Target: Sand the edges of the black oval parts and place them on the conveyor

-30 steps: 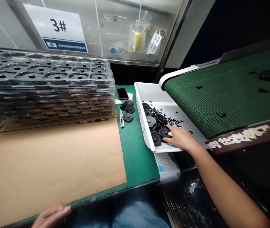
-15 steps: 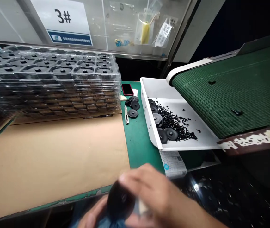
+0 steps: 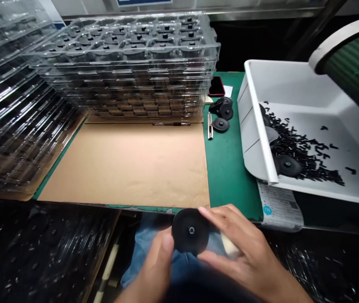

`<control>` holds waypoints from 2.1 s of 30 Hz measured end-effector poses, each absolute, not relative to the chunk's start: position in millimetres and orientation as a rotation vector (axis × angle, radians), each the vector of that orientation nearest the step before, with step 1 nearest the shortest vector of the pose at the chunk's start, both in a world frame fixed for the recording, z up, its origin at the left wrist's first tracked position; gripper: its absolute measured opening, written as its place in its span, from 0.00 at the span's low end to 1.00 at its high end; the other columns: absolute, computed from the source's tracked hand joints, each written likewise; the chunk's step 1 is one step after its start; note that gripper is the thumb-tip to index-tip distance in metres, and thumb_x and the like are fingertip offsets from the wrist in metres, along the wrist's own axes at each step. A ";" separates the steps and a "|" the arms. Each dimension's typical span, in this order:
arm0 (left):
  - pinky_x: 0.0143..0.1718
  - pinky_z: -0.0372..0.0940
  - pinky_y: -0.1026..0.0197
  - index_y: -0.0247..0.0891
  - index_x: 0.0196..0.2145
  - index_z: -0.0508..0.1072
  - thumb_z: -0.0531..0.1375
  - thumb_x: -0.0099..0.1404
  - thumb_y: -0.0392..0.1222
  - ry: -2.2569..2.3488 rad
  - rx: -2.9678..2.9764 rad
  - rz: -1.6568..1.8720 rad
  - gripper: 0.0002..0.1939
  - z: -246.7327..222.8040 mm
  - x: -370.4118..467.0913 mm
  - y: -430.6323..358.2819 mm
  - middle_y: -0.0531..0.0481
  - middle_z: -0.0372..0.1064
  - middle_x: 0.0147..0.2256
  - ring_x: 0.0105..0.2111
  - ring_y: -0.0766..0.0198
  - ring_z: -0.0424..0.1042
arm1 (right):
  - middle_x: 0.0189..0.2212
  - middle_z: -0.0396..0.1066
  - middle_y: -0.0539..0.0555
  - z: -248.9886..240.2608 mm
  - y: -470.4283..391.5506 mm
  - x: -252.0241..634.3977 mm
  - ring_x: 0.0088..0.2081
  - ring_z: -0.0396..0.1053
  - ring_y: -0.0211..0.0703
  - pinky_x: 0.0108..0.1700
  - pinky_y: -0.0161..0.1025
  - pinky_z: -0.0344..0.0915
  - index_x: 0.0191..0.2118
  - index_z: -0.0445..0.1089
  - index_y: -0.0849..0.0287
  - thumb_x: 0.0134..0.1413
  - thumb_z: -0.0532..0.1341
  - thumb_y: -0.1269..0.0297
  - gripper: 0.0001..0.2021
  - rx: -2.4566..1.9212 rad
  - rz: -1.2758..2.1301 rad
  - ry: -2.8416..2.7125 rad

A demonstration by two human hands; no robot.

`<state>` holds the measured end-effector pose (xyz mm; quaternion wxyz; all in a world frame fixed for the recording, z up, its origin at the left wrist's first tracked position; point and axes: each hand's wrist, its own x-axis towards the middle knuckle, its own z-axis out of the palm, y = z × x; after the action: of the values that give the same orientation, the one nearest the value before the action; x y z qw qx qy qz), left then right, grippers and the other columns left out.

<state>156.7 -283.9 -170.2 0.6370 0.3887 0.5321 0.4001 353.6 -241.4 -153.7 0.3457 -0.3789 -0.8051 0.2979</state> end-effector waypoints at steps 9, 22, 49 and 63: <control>0.37 0.65 0.59 0.33 0.32 0.76 0.43 0.72 0.54 1.269 1.102 0.863 0.29 -157.4 150.0 -274.9 0.42 0.73 0.31 0.34 0.57 0.70 | 0.50 0.69 0.53 -155.9 -247.4 364.9 0.48 0.70 0.40 0.50 0.34 0.68 0.57 0.67 0.51 0.68 0.49 0.57 0.18 -1.197 1.161 -1.401; 0.29 0.57 0.63 0.37 0.30 0.73 0.45 0.73 0.44 1.371 1.388 0.888 0.21 -156.8 148.7 -280.1 0.49 0.67 0.26 0.26 0.64 0.61 | 0.42 0.67 0.57 -162.7 -243.7 344.9 0.43 0.67 0.41 0.41 0.37 0.69 0.57 0.66 0.58 0.52 0.65 0.81 0.27 -0.964 0.748 -1.912; 0.29 0.57 0.64 0.38 0.23 0.62 0.44 0.73 0.42 1.290 1.346 0.889 0.21 -168.6 160.4 -280.2 0.52 0.62 0.23 0.25 0.67 0.61 | 0.38 0.65 0.55 -171.7 -238.2 334.2 0.39 0.63 0.44 0.38 0.42 0.66 0.58 0.66 0.51 0.56 0.63 0.76 0.24 -1.000 0.688 -1.992; 0.23 0.53 0.62 0.39 0.20 0.57 0.47 0.71 0.54 1.611 1.087 1.044 0.24 -165.8 161.3 -274.2 0.54 0.56 0.20 0.22 0.67 0.53 | 0.29 0.68 0.55 -166.4 -263.2 318.0 0.32 0.63 0.42 0.32 0.40 0.67 0.50 0.70 0.64 0.54 0.63 0.76 0.16 -0.943 0.645 -1.943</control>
<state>161.3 -274.2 -165.8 0.4507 0.4397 0.6519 0.4225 318.0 -263.2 -166.4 0.4296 -0.3778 -0.7785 0.2583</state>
